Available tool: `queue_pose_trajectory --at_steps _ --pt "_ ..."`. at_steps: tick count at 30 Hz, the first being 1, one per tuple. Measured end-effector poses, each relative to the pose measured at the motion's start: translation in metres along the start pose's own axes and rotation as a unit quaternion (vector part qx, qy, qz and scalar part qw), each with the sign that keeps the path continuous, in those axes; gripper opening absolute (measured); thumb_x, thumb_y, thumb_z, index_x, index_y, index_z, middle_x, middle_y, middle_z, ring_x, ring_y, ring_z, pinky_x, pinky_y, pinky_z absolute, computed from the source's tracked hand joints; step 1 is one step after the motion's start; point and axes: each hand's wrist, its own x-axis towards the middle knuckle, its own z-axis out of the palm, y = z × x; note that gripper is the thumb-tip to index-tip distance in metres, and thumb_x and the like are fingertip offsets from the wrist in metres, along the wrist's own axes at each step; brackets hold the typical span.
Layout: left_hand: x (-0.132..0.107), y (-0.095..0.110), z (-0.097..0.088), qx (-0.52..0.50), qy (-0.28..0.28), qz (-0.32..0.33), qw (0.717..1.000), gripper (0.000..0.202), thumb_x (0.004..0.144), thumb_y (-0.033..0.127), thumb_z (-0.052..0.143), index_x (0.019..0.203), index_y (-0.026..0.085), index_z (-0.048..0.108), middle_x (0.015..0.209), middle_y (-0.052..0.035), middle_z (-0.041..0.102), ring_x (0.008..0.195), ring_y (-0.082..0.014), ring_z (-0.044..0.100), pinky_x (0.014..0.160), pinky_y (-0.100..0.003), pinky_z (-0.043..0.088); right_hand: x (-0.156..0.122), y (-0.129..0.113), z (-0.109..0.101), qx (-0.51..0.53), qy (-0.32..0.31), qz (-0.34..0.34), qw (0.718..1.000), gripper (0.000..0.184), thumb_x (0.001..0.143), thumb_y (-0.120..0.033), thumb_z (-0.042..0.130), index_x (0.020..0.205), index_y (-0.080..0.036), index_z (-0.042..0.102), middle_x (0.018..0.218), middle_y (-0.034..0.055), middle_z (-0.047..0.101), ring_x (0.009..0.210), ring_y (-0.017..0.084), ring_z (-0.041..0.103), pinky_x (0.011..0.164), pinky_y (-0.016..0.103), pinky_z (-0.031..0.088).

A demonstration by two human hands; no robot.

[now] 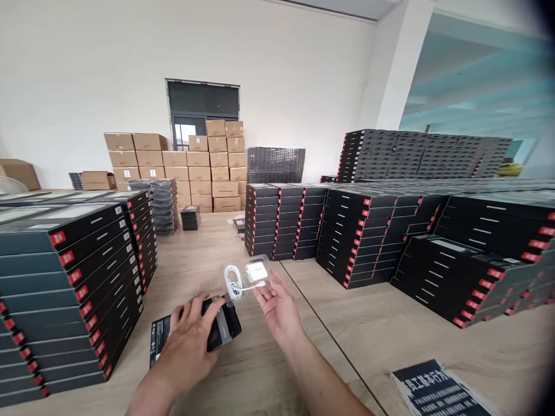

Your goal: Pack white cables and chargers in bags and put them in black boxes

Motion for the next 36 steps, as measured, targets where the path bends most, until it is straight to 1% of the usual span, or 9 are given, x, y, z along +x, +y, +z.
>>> queue_pose_trajectory --at_steps 3,7,14,21,23,27,30,34,36 --pt "-0.002 0.001 0.003 0.022 -0.013 0.025 0.999 0.077 0.058 0.013 0.055 0.131 0.037 0.052 0.141 -0.0065 0.042 0.132 -0.031 0.037 0.112 -0.049 0.013 -0.001 0.0 0.001 -0.003 -0.015 -0.005 1.0 0.047 0.07 -0.018 0.074 0.114 -0.024 0.058 0.079 -0.0024 0.073 0.074 0.015 0.07 0.082 0.034 0.058" --pt "-0.002 0.002 0.005 0.028 -0.005 0.01 1.0 0.076 0.052 0.015 0.057 0.126 0.026 0.057 0.126 -0.0108 0.05 0.122 -0.0328 0.043 0.11 -0.048 0.018 -0.005 0.001 0.005 -0.013 -0.041 -0.012 0.999 0.051 0.069 -0.021 0.078 0.116 -0.025 0.059 0.076 -0.0039 0.071 0.073 0.015 0.069 0.08 0.033 0.059" --pt "0.003 0.003 0.008 0.033 0.083 -0.017 0.996 0.086 0.059 0.018 0.056 0.143 0.018 0.039 0.127 -0.0141 0.048 0.118 -0.0326 0.042 0.102 -0.046 0.029 -0.011 0.002 0.009 -0.031 -0.067 -0.033 0.997 0.051 0.07 -0.026 0.081 0.117 -0.028 0.062 0.08 -0.0043 0.07 0.075 0.013 0.067 0.084 0.034 0.057" --pt "0.005 -0.004 0.012 0.042 0.159 -0.01 0.986 0.091 0.063 0.017 0.061 0.148 0.024 0.029 0.123 -0.0103 0.046 0.113 -0.03 0.044 0.101 -0.045 0.031 -0.009 0.004 0.006 -0.089 -0.072 -0.083 0.99 0.049 0.071 -0.031 0.081 0.117 -0.029 0.064 0.081 -0.0047 0.068 0.076 0.012 0.065 0.087 0.035 0.056" --pt "0.005 -0.006 0.012 0.05 0.173 -0.005 0.984 0.092 0.063 0.017 0.062 0.149 0.024 0.029 0.122 -0.0105 0.046 0.112 -0.0302 0.044 0.102 -0.046 0.03 -0.01 0.003 0.006 -0.114 -0.072 -0.088 0.987 0.048 0.071 -0.032 0.08 0.116 -0.028 0.065 0.08 -0.0042 0.067 0.075 0.013 0.064 0.083 0.035 0.057" --pt "0.005 -0.01 0.014 0.056 0.194 0.002 0.979 0.093 0.063 0.015 0.064 0.148 0.023 0.03 0.123 -0.0113 0.045 0.113 -0.0315 0.043 0.104 -0.049 0.029 -0.013 -0.002 0.008 -0.188 -0.073 -0.082 0.976 0.048 0.071 -0.034 0.079 0.116 -0.024 0.066 0.076 -0.0029 0.065 0.066 0.014 0.062 0.062 0.029 0.057" --pt "0.005 -0.014 0.014 0.018 0.183 0.013 0.983 0.095 0.061 0.015 0.065 0.149 0.026 0.029 0.126 -0.0106 0.043 0.115 -0.0319 0.043 0.103 -0.05 0.033 -0.015 -0.01 0.011 -0.199 -0.102 -0.056 0.973 0.048 0.072 -0.034 0.078 0.118 -0.023 0.065 0.076 -0.002 0.066 0.065 0.014 0.062 0.057 0.028 0.056" --pt "0.004 -0.014 0.008 -0.101 0.153 0.008 0.983 0.097 0.063 0.015 0.065 0.149 0.031 0.024 0.127 -0.0083 0.041 0.12 -0.0302 0.043 0.103 -0.048 0.036 -0.018 -0.021 0.016 -0.109 -0.199 0.057 0.972 0.045 0.082 -0.044 0.065 0.122 -0.023 0.062 0.083 0.0029 0.072 0.072 0.018 0.068 0.067 0.035 0.058" --pt "0.002 -0.01 0.002 -0.172 0.133 0.013 0.976 0.097 0.064 0.014 0.064 0.149 0.032 0.022 0.128 -0.0069 0.039 0.124 -0.0278 0.042 0.107 -0.045 0.035 -0.018 -0.023 0.016 -0.08 -0.22 0.082 0.969 0.041 0.083 -0.043 0.065 0.119 -0.023 0.063 0.084 0.003 0.073 0.073 0.017 0.069 0.069 0.033 0.058"
